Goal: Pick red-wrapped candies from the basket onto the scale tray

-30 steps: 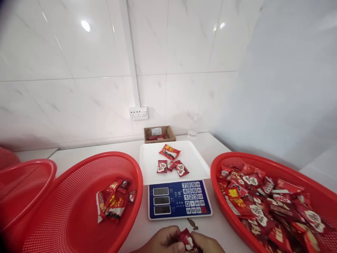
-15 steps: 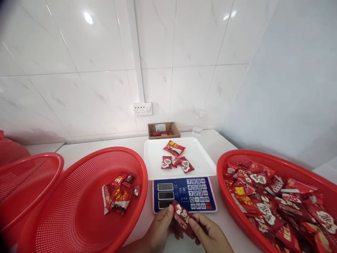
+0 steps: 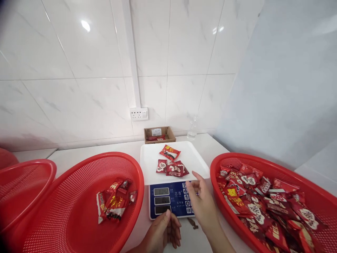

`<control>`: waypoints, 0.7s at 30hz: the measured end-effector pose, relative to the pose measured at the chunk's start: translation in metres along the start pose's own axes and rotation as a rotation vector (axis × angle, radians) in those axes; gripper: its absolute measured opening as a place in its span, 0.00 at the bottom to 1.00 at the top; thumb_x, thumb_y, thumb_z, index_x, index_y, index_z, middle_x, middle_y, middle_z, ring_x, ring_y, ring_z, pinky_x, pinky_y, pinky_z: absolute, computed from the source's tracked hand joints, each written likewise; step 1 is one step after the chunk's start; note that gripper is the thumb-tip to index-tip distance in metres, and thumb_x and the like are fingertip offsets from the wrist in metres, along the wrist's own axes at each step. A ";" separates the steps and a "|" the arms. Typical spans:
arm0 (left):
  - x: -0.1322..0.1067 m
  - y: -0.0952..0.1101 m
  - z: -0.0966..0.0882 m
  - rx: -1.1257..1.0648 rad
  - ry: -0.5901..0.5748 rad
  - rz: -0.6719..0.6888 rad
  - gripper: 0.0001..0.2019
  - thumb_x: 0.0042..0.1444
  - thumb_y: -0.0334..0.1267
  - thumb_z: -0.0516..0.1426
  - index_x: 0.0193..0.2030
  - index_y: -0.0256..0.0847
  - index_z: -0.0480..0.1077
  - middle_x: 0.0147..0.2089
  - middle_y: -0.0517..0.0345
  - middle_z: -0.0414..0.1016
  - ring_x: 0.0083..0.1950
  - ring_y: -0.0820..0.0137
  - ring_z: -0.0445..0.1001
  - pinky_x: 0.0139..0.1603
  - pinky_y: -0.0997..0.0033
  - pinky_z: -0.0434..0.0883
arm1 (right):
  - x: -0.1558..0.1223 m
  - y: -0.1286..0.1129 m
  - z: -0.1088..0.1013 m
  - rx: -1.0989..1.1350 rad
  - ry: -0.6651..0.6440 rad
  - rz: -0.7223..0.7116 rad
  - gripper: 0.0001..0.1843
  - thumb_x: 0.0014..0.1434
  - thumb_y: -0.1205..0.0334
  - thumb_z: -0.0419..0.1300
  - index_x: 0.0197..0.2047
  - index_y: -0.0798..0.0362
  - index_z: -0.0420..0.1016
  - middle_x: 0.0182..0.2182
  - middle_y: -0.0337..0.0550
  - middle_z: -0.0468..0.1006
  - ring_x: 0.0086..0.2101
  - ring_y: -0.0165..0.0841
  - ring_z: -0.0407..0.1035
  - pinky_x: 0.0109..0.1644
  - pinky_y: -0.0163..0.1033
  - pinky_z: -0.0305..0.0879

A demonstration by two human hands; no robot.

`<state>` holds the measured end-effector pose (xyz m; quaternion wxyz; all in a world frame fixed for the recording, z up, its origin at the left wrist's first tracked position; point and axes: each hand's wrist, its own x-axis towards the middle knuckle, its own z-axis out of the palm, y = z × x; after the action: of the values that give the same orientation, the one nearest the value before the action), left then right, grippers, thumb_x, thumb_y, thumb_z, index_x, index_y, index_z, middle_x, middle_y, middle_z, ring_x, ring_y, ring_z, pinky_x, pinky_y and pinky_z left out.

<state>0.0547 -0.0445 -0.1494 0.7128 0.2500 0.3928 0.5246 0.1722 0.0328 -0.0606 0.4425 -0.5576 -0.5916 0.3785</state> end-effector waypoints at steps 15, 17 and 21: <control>-0.006 0.015 -0.003 -0.023 -0.031 -0.082 0.31 0.41 0.68 0.58 0.30 0.37 0.68 0.22 0.59 0.70 0.23 0.72 0.67 0.26 0.73 0.57 | 0.016 -0.045 0.016 -0.834 -0.292 -0.403 0.29 0.66 0.48 0.45 0.66 0.51 0.58 0.66 0.48 0.54 0.65 0.46 0.44 0.65 0.61 0.43; -0.008 0.016 -0.002 -0.030 -0.015 -0.066 0.30 0.43 0.67 0.58 0.30 0.37 0.68 0.22 0.60 0.71 0.23 0.73 0.67 0.26 0.73 0.57 | 0.016 -0.052 -0.006 -0.868 -0.249 -0.387 0.29 0.66 0.48 0.44 0.67 0.49 0.55 0.67 0.46 0.51 0.66 0.44 0.41 0.65 0.59 0.43; -0.010 0.016 0.000 -0.033 -0.018 -0.060 0.27 0.47 0.64 0.57 0.31 0.37 0.69 0.24 0.59 0.72 0.24 0.73 0.68 0.28 0.73 0.58 | 0.027 -0.042 -0.076 -0.991 -0.126 -0.276 0.28 0.67 0.54 0.43 0.68 0.52 0.53 0.68 0.45 0.49 0.66 0.40 0.40 0.67 0.50 0.45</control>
<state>0.0445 -0.0487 -0.1346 0.7356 0.2310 0.3850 0.5073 0.2311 0.0528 0.0061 0.1344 -0.5930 -0.7935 0.0238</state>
